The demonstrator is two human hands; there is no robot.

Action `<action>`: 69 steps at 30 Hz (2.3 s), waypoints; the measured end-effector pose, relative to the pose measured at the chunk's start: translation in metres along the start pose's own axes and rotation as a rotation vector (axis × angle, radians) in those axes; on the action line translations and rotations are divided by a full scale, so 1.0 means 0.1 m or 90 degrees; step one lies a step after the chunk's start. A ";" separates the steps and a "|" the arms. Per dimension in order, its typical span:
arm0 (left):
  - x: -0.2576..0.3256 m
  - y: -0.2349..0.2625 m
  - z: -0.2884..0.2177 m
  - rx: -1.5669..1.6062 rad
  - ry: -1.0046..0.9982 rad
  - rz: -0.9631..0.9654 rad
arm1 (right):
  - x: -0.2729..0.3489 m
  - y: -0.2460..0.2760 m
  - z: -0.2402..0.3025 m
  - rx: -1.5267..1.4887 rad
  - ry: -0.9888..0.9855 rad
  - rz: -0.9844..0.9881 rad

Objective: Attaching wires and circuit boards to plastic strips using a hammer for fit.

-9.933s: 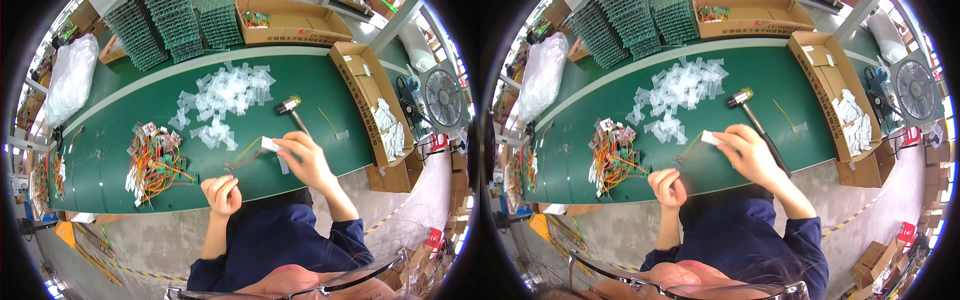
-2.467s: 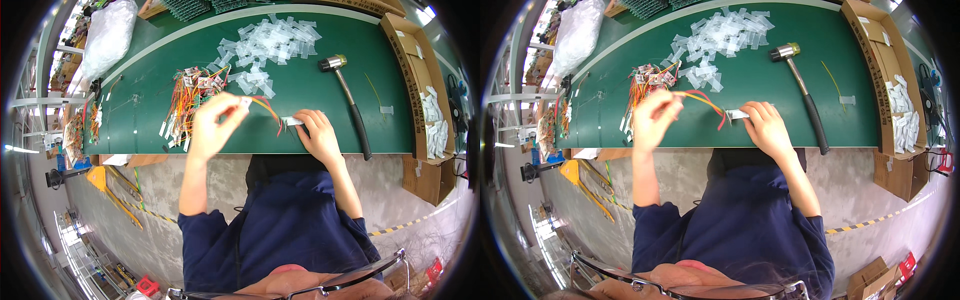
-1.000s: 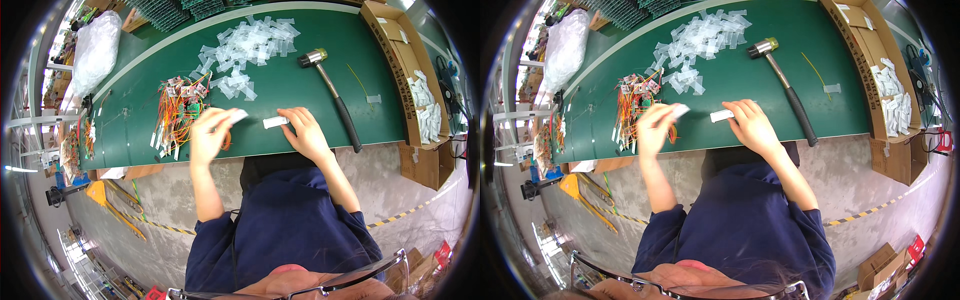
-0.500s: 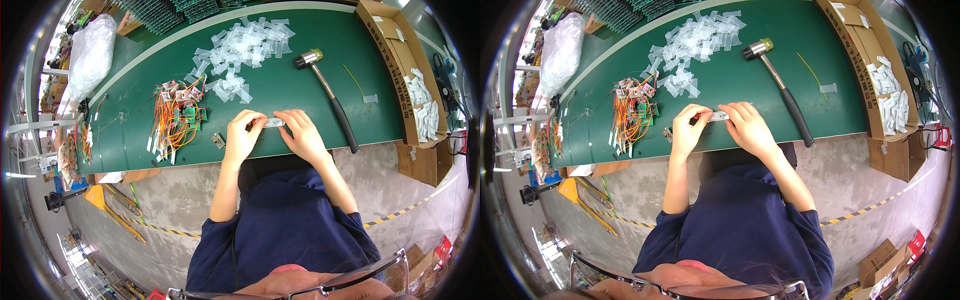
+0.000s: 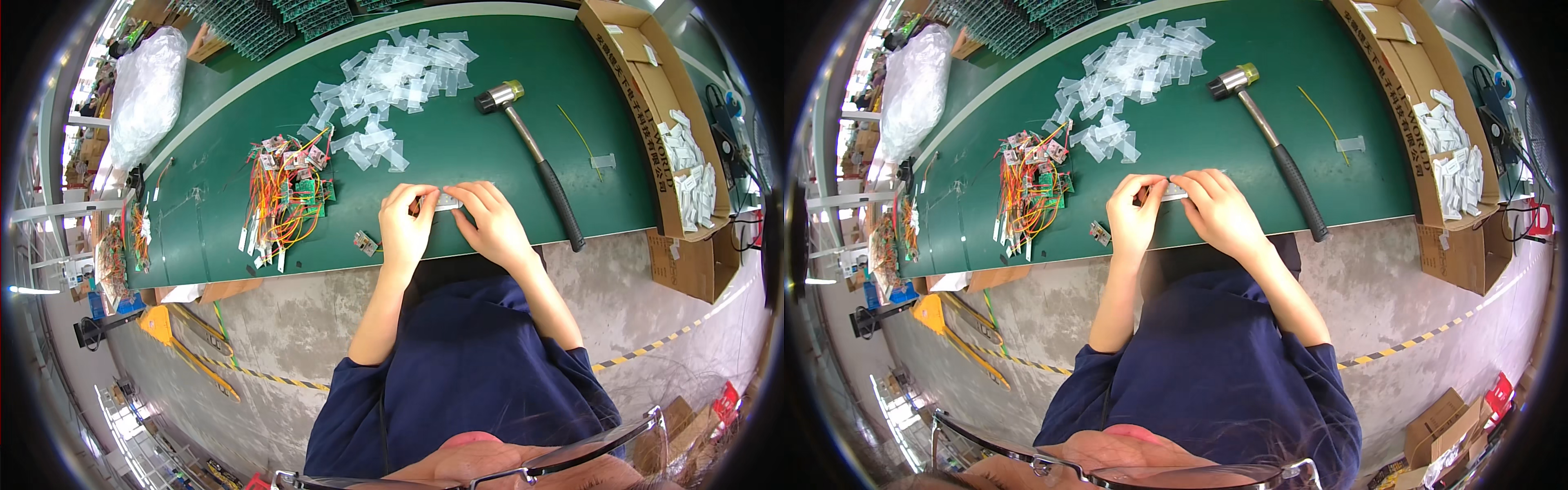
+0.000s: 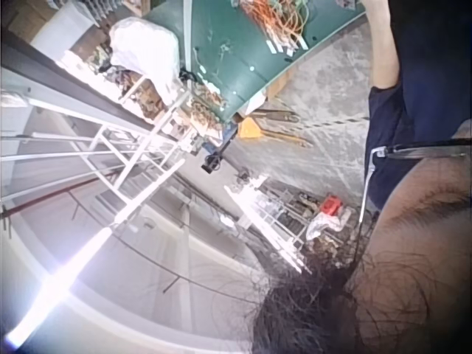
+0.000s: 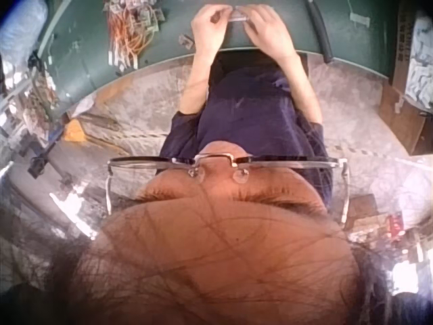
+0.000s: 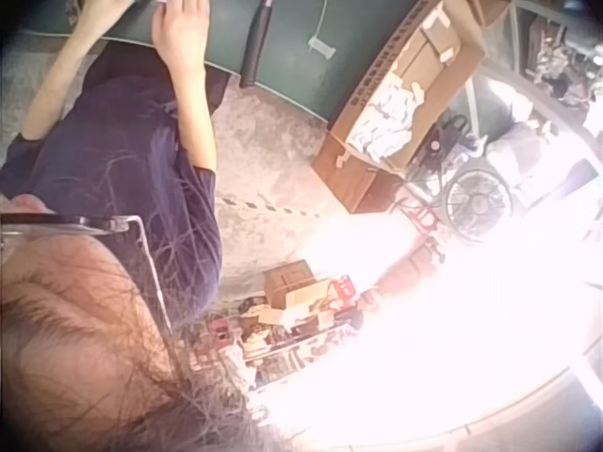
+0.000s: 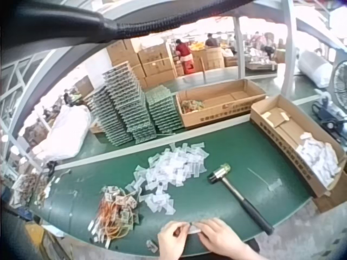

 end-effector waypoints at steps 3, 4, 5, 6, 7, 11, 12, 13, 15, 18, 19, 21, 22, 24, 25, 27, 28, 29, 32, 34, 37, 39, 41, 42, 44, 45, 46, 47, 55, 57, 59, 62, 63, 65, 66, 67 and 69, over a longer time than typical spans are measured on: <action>0.02 0.00 -0.03 -0.045 -0.025 0.018 | 0.00 0.00 0.00 0.004 0.004 -0.006; 0.03 0.00 -0.04 -0.046 -0.028 0.017 | 0.00 0.00 0.00 0.005 0.009 -0.007; 0.03 0.00 -0.04 -0.047 -0.031 0.016 | 0.00 0.01 0.01 0.006 0.014 -0.008; 0.04 0.00 -0.06 -0.047 -0.050 0.007 | 0.00 0.01 0.01 0.007 0.020 -0.008; 0.04 0.00 -0.07 -0.048 -0.070 -0.002 | 0.00 0.01 0.01 0.014 0.029 -0.007; 0.05 0.00 -0.06 -0.057 -0.031 0.008 | 0.02 -0.03 0.03 0.067 0.069 -0.001; 0.06 0.01 -0.09 -0.089 -0.081 0.008 | 0.02 -0.04 0.04 0.086 0.079 0.001; 0.07 0.04 -0.11 -0.121 -0.130 0.007 | 0.02 -0.03 0.08 0.117 0.109 -0.006; 0.11 0.11 -0.17 -0.184 -0.208 0.011 | 0.01 0.00 0.17 0.183 0.165 -0.019; 0.19 0.25 -0.21 -0.264 -0.269 0.029 | -0.02 -0.05 0.18 0.240 0.218 0.052; 0.22 0.27 -0.19 -0.275 -0.268 0.037 | -0.04 -0.07 0.18 0.235 0.224 0.069; 0.25 0.30 -0.17 -0.295 -0.267 0.052 | -0.08 -0.11 0.18 0.227 0.237 0.101; 0.27 0.31 -0.19 -0.302 -0.273 0.048 | -0.09 -0.11 0.18 0.215 0.238 0.094; 0.29 0.30 -0.25 -0.316 -0.284 0.038 | -0.08 -0.13 0.17 0.192 0.239 0.080; 0.30 0.29 -0.25 -0.314 -0.287 0.038 | -0.07 -0.12 0.17 0.189 0.239 0.068; 0.31 0.28 -0.24 -0.310 -0.292 0.037 | -0.06 -0.11 0.18 0.184 0.239 0.044; 0.32 0.28 -0.24 -0.322 -0.295 0.039 | -0.06 -0.12 0.18 0.188 0.238 0.047; 0.33 0.28 -0.24 -0.333 -0.299 0.040 | -0.06 -0.12 0.17 0.192 0.238 0.050; 0.35 0.25 -0.28 -0.390 -0.318 0.033 | -0.06 -0.12 0.16 0.195 0.233 0.044; 0.38 0.22 -0.32 -0.427 -0.326 0.024 | -0.06 -0.12 0.16 0.193 0.229 0.039; 0.41 0.19 -0.34 -0.463 -0.317 0.016 | -0.06 -0.11 0.15 0.182 0.220 0.036; 0.41 0.19 -0.34 -0.483 -0.295 0.016 | -0.07 -0.10 0.16 0.170 0.216 0.034; 0.40 0.19 -0.30 -0.458 -0.269 0.010 | -0.08 -0.10 0.16 0.164 0.211 0.035; 0.39 0.18 -0.29 -0.446 -0.256 0.008 | -0.08 -0.10 0.16 0.161 0.208 0.035; 0.38 0.17 -0.26 -0.412 -0.235 0.021 | -0.08 -0.10 0.15 0.160 0.205 0.034; 0.38 0.16 -0.26 -0.396 -0.225 0.028 | -0.08 -0.10 0.15 0.158 0.203 0.034; 0.38 0.15 -0.25 -0.384 -0.226 0.028 | -0.08 -0.10 0.15 0.158 0.203 0.032; 0.38 0.14 -0.24 -0.371 -0.226 0.028 | -0.08 -0.10 0.15 0.157 0.203 0.030; 0.43 0.11 -0.25 -0.453 -0.260 0.036 | -0.08 -0.09 0.14 0.139 0.179 0.046; 0.44 0.11 -0.25 -0.463 -0.261 0.040 | -0.08 -0.08 0.14 0.136 0.179 0.043; 0.42 0.13 -0.25 -0.429 -0.244 0.045 | -0.08 -0.08 0.14 0.135 0.179 0.041; 0.40 0.15 -0.23 -0.393 -0.234 0.042 | -0.08 -0.09 0.14 0.141 0.183 0.037; 0.40 0.16 -0.23 -0.382 -0.234 0.038 | -0.08 -0.09 0.14 0.146 0.186 0.035; 0.40 0.17 -0.24 -0.381 -0.230 0.025 | -0.08 -0.09 0.14 0.144 0.187 0.034; 0.40 0.17 -0.24 -0.381 -0.228 0.019 | -0.08 -0.09 0.14 0.144 0.186 0.033; 0.40 0.18 -0.24 -0.380 -0.223 0.014 | -0.08 -0.09 0.14 0.144 0.187 0.033; 0.39 0.20 -0.24 -0.380 -0.214 0.006 | -0.09 -0.09 0.14 0.144 0.188 0.032</action>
Point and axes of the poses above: each hand's wrist, its own x-axis away from the middle knuckle, its own y-axis out of the back of the hand, z = x × y, the point moved 6 cm from there along -x, towards the middle knuckle, and after that the axes turned 7 degrees about x, right-handed, at the moved point
